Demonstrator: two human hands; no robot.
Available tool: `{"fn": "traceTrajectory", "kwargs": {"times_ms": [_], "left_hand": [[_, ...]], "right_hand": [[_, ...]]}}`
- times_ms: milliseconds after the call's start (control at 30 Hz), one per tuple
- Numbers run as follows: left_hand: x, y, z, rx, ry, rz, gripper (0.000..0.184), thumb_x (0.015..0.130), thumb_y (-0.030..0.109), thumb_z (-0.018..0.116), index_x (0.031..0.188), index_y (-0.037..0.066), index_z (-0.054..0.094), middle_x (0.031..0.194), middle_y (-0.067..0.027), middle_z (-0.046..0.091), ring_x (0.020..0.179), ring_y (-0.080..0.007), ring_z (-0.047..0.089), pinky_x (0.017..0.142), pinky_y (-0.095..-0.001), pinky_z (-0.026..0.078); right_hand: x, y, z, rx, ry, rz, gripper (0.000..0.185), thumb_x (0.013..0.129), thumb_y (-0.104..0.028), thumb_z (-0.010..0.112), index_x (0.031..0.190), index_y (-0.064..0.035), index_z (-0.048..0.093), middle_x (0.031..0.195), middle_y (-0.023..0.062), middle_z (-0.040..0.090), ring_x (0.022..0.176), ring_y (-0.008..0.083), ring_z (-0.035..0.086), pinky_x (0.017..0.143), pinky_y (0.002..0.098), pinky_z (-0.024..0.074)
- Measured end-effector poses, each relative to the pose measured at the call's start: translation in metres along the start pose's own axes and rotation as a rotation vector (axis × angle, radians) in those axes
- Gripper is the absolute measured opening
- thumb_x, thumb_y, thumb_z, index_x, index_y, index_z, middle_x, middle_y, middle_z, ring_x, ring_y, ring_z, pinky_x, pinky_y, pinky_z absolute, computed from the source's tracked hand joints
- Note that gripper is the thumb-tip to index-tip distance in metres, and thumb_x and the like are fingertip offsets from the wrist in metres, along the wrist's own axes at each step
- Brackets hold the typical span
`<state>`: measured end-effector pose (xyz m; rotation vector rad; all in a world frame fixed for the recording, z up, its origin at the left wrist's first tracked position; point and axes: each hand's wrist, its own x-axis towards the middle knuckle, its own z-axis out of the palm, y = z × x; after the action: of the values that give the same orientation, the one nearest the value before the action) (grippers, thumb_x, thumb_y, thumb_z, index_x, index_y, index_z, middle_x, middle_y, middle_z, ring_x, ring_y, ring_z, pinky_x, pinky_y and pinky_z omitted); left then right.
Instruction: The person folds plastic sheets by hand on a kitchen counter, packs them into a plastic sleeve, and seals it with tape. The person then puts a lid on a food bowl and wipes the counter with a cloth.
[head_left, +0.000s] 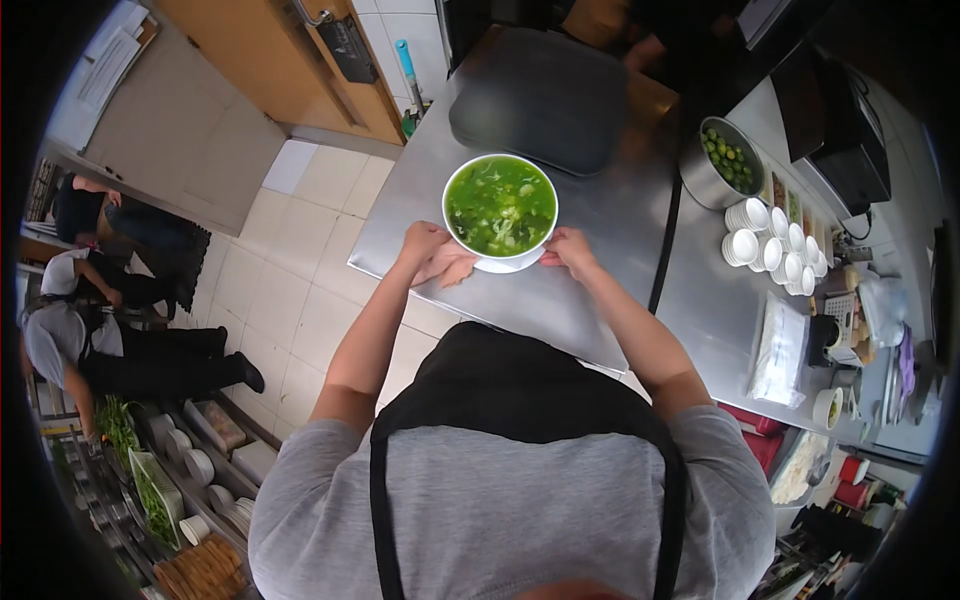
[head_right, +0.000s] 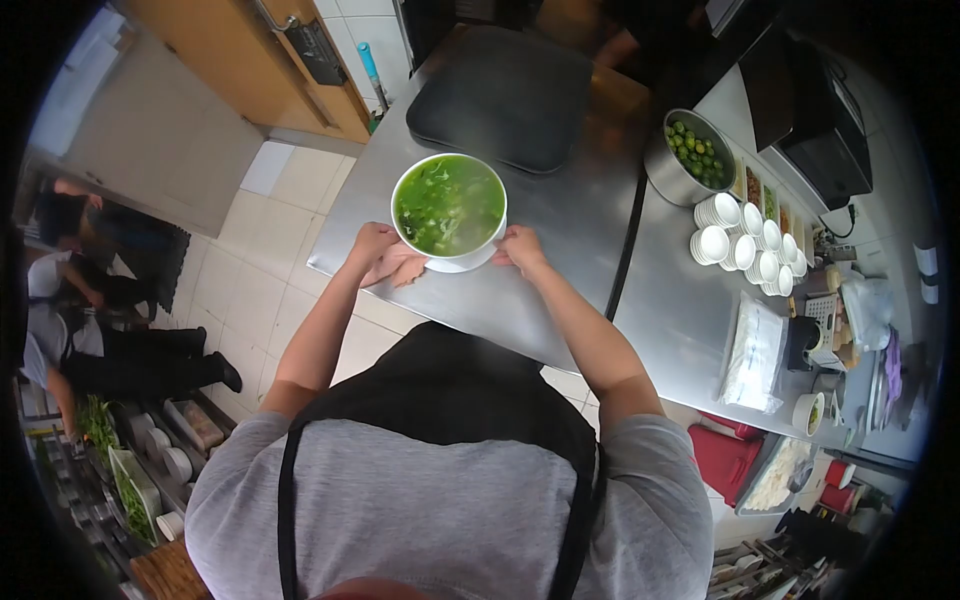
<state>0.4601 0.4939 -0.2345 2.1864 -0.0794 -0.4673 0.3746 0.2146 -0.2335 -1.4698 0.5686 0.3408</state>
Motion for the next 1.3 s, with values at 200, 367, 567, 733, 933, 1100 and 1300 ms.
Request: {"fn": "traceTrajectory", "kwargs": {"times_ms": [200,367,567,733,933,1100,1300], "left_hand": [[0.007,-0.006,-0.001,-0.048,0.005,0.018,0.022,0.067,0.021,0.062,0.073,0.000,0.066,0.062,-0.0131,0.061,0.054,-0.0183,0.058,0.051,-0.0303,0.046],[0.007,-0.006,-0.003,-0.101,-0.058,0.030,0.020,0.068,0.018,0.062,0.072,-0.001,0.065,0.062,-0.0121,0.061,0.054,-0.0177,0.057,0.051,-0.0305,0.045],[-0.005,0.014,-0.008,-0.063,-0.070,-0.010,0.018,0.072,0.013,0.058,0.073,-0.004,0.063,0.063,-0.0073,0.060,0.054,-0.0122,0.053,0.049,-0.0268,0.043],[-0.007,0.006,-0.004,-0.137,-0.048,0.001,0.020,0.071,0.017,0.061,0.074,-0.002,0.064,0.063,-0.0093,0.061,0.055,-0.0134,0.055,0.050,-0.0278,0.044],[-0.035,0.000,-0.001,-0.111,-0.071,0.007,0.022,0.072,0.020,0.061,0.078,-0.001,0.064,0.065,-0.0090,0.061,0.058,-0.0133,0.056,0.052,-0.0279,0.045],[-0.069,-0.009,0.016,0.099,-0.042,0.117,0.025,0.071,0.024,0.063,0.083,0.002,0.065,0.069,-0.0097,0.063,0.061,-0.0147,0.058,0.058,-0.0279,0.046],[-0.101,-0.001,0.035,0.080,-0.094,0.165,0.027,0.071,0.025,0.063,0.085,0.001,0.064,0.075,-0.0121,0.064,0.068,-0.0204,0.061,0.063,-0.0298,0.047]], "right_hand": [[-0.008,-0.002,0.004,0.003,0.049,-0.011,0.010,0.075,-0.002,0.057,0.083,0.0008,0.053,0.073,0.0094,0.058,0.062,0.0174,0.061,0.054,0.0280,0.0524],[-0.017,-0.005,0.006,0.012,0.055,-0.028,0.010,0.074,0.000,0.056,0.083,0.0020,0.053,0.073,0.0101,0.058,0.060,0.0168,0.060,0.054,0.0273,0.0525],[-0.019,-0.004,0.005,-0.027,0.056,-0.035,0.014,0.077,0.001,0.051,0.090,0.0053,0.054,0.082,0.0117,0.060,0.065,0.0177,0.061,0.057,0.0263,0.0525],[-0.014,0.006,0.002,0.031,0.047,-0.074,0.015,0.078,-0.003,0.055,0.090,0.0045,0.053,0.078,0.0111,0.059,0.062,0.0175,0.060,0.055,0.0266,0.0522],[-0.031,0.005,0.002,0.086,-0.003,-0.069,0.021,0.081,-0.008,0.054,0.098,0.0035,0.051,0.083,0.0110,0.059,0.068,0.0170,0.060,0.060,0.0260,0.0514],[-0.051,0.019,-0.002,0.091,-0.084,-0.070,0.025,0.081,-0.010,0.054,0.103,0.0018,0.050,0.086,0.0101,0.059,0.074,0.0178,0.060,0.065,0.0274,0.0507],[-0.077,0.034,0.003,0.109,-0.172,-0.014,0.026,0.081,-0.011,0.055,0.104,0.0001,0.051,0.088,0.0098,0.059,0.078,0.0180,0.060,0.069,0.0275,0.0492]]}}
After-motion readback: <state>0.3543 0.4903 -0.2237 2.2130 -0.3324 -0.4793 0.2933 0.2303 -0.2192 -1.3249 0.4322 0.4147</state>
